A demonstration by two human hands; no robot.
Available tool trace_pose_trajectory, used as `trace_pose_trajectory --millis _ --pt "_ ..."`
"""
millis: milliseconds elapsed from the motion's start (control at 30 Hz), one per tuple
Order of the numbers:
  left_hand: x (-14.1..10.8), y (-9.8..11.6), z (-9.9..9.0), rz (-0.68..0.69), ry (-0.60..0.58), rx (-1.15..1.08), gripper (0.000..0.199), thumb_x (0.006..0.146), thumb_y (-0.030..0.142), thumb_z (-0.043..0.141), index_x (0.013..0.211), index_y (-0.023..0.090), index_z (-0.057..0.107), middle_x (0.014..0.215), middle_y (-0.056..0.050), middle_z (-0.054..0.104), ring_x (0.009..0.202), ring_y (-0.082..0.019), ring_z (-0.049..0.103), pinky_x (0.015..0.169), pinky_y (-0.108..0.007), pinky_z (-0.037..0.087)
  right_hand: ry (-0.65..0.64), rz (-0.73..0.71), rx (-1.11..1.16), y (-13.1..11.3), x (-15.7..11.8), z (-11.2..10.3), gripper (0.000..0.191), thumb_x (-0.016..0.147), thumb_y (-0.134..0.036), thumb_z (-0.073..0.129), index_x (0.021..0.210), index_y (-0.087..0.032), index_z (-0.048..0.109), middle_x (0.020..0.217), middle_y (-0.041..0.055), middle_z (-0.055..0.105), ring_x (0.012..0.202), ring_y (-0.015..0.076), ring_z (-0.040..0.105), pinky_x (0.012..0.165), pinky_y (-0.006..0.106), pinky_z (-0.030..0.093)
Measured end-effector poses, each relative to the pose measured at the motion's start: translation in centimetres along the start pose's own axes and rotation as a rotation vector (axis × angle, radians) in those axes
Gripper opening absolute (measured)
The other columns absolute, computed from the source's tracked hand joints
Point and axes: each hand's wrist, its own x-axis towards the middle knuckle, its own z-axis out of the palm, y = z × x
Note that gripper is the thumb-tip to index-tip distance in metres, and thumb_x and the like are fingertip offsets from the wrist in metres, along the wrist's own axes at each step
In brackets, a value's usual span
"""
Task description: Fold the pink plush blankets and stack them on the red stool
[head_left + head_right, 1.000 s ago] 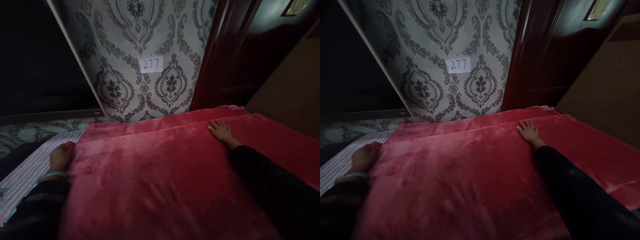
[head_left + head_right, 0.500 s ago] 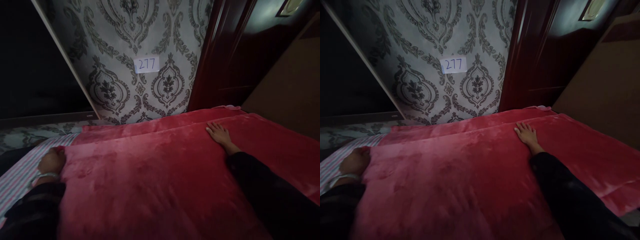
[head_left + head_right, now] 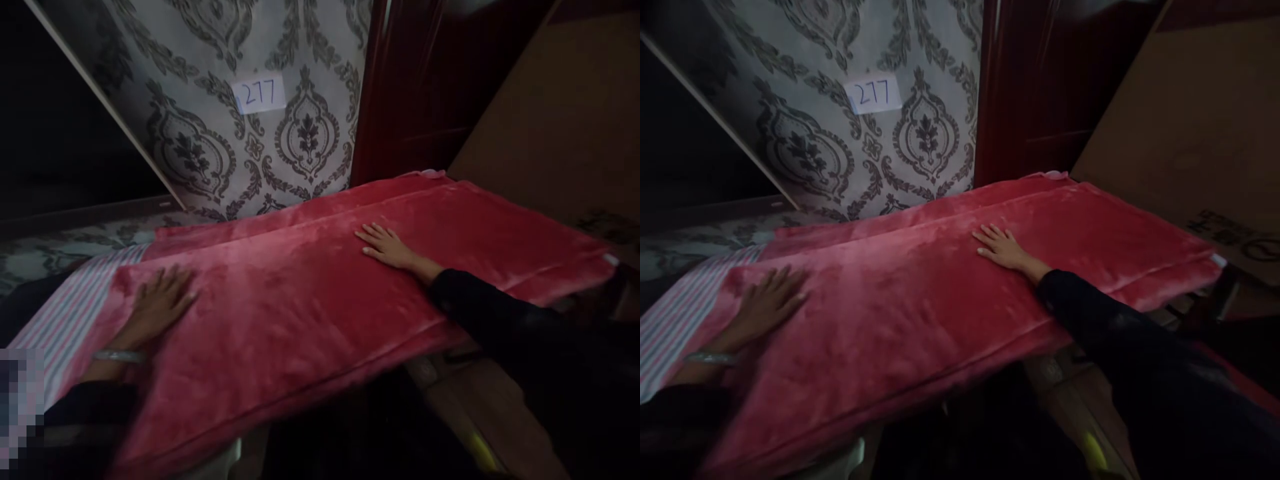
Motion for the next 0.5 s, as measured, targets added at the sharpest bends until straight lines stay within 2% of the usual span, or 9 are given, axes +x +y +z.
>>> trace_pose_trajectory --millis 67,167,267,333,400,500 --pt "-2.4 2.1 0.8 0.027 -0.109 -0.040 0.063 0.103 0.046 0.027 0.161 0.023 0.034 0.172 -0.009 0.023 0.159 -0.034 0.015 0.122 -0.063 0.019 -0.008 -0.043 -0.002 -0.9 -2.6 0.3 0.068 0.103 -0.066 0.027 0.164 -0.037 0.026 0.172 0.0040 0.019 0.157 0.0357 0.015 0.121 0.066 0.023" --pt "-5.3 2.7 1.2 -0.007 -0.143 -0.111 0.063 0.104 0.044 0.027 0.162 0.022 0.030 0.172 -0.010 0.022 0.159 -0.035 0.015 0.122 -0.063 0.020 -0.017 -0.053 -0.019 -1.7 -6.5 0.3 0.068 0.103 -0.065 0.032 0.164 -0.035 0.025 0.172 0.0041 0.015 0.158 0.0331 0.013 0.124 0.061 0.020" --pt "-7.3 2.7 0.5 -0.059 -0.150 -0.136 0.065 0.103 0.045 0.032 0.163 0.020 0.030 0.171 -0.013 0.024 0.158 -0.038 0.016 0.121 -0.065 0.022 -0.043 -0.055 -0.025 -2.6 -9.7 0.3 0.067 0.103 -0.064 0.033 0.164 -0.034 0.027 0.173 0.0030 0.013 0.159 0.0316 0.010 0.125 0.059 0.017" --pt "-8.4 3.8 -0.5 -0.084 -0.183 -0.138 0.067 0.102 0.046 0.035 0.162 0.018 0.031 0.170 -0.017 0.025 0.157 -0.040 0.019 0.120 -0.065 0.025 -0.072 -0.067 -0.014 -3.4 -11.2 0.2 0.066 0.104 -0.063 0.032 0.163 -0.036 0.027 0.173 0.0019 0.012 0.159 0.0314 0.009 0.124 0.060 0.018" --pt "-9.7 6.0 -1.6 -0.015 -0.187 -0.146 0.068 0.101 0.046 0.037 0.163 0.018 0.030 0.170 -0.017 0.024 0.157 -0.040 0.019 0.120 -0.065 0.025 -0.096 -0.097 -0.001 -4.6 -12.2 0.1 0.065 0.104 -0.062 0.032 0.163 -0.037 0.027 0.173 0.0014 0.013 0.159 0.0318 0.010 0.123 0.062 0.020" --pt "-12.2 10.2 -2.5 0.176 -0.172 -0.152 0.065 0.102 0.045 0.036 0.163 0.024 0.028 0.171 -0.010 0.024 0.159 -0.034 0.015 0.123 -0.063 0.021 -0.107 -0.164 0.000 -6.3 -14.0 0.4 0.064 0.104 -0.062 0.032 0.162 -0.037 0.030 0.172 0.0020 0.016 0.158 0.0322 0.014 0.122 0.061 0.022"
